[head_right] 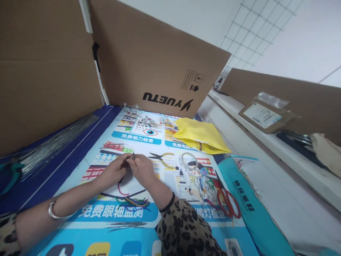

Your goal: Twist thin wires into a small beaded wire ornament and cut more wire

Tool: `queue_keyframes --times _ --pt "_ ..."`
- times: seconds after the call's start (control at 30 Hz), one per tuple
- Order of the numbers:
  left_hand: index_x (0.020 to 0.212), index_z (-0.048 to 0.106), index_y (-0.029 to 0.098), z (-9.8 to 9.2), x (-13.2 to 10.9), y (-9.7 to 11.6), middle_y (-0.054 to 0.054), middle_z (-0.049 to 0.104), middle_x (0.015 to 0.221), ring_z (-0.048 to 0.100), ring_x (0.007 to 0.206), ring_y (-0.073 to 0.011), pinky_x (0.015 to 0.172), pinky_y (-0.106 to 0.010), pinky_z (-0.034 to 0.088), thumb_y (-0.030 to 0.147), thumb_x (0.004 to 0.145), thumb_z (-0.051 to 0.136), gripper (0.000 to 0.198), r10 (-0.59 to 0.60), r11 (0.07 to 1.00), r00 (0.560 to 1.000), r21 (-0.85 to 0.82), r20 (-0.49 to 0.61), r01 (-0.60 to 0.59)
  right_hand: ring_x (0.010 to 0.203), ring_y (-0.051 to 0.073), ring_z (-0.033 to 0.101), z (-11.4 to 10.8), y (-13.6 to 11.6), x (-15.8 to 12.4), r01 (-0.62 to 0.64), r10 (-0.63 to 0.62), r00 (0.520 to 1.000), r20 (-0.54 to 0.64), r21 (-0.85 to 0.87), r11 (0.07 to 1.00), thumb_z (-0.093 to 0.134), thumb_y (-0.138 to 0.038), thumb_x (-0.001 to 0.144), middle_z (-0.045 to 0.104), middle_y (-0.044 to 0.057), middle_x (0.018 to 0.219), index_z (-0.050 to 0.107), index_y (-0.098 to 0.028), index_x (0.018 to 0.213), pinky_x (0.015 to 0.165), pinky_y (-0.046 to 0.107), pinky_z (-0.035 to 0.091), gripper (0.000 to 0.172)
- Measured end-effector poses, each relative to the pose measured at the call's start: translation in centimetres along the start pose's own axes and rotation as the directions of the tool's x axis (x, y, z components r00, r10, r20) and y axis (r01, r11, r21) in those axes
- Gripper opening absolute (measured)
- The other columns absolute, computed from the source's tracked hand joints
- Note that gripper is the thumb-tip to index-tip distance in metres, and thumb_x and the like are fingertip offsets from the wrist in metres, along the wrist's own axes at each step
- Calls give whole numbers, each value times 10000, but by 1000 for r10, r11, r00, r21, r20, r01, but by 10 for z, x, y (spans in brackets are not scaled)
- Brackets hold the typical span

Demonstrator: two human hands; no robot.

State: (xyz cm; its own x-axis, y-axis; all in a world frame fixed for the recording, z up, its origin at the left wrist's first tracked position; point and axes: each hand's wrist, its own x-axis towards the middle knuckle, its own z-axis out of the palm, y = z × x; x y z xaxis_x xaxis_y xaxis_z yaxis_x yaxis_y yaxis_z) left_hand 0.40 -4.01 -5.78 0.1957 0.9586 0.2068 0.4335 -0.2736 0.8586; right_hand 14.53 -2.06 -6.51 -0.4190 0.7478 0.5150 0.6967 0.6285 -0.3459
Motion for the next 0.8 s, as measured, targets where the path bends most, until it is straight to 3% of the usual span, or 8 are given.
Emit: queue_keyframes --times 0.23,0.37,0.47,0.57,0.67,0.8 --pt "1044 546 172 3 1 -11 -74 618 1055 570 1014 -216 936 -416 431 69 633 411 445 -1 997 1000 -73 -19 -1 675 160 589 0 2 -2 -25 25 1000 -6 44 999 280 -409 950 643 64 704 641 -168 797 624 253 430 460" --pt "1041 551 168 -10 7 -2 -71 606 1084 551 1066 -202 958 -411 419 45 614 432 460 -23 979 996 -203 -91 4 713 157 602 -4 3 -4 -35 43 996 -77 101 994 281 -395 952 661 86 763 635 -153 786 667 251 432 460" --pt "1055 554 152 -36 11 27 -88 604 1091 551 1067 -213 924 -416 444 82 675 479 393 -53 950 988 -312 -148 4 606 151 573 -4 5 -3 -54 54 999 7 17 998 331 -420 933 627 60 636 610 -168 674 579 246 399 457" --pt "1019 573 147 -71 6 68 -74 612 1061 586 996 -201 842 -366 492 78 683 509 348 8 934 986 -351 -169 -67 559 141 554 -3 6 -2 -101 102 993 58 -27 995 367 -436 913 608 42 586 585 -178 616 533 238 366 450" --pt "962 610 139 -108 -14 108 -43 631 962 609 936 -187 815 -327 496 95 724 508 263 81 967 987 -229 -139 -112 582 156 576 -4 5 -4 -119 117 990 75 31 992 334 -463 911 626 48 604 610 -176 664 546 245 381 468" --pt "957 626 179 -144 -47 138 7 612 934 613 941 -196 746 -321 499 158 807 428 249 13 1000 991 30 -135 -9 643 185 617 -5 6 -5 -147 135 987 87 149 978 315 -545 888 665 68 680 641 -172 735 600 270 425 518"
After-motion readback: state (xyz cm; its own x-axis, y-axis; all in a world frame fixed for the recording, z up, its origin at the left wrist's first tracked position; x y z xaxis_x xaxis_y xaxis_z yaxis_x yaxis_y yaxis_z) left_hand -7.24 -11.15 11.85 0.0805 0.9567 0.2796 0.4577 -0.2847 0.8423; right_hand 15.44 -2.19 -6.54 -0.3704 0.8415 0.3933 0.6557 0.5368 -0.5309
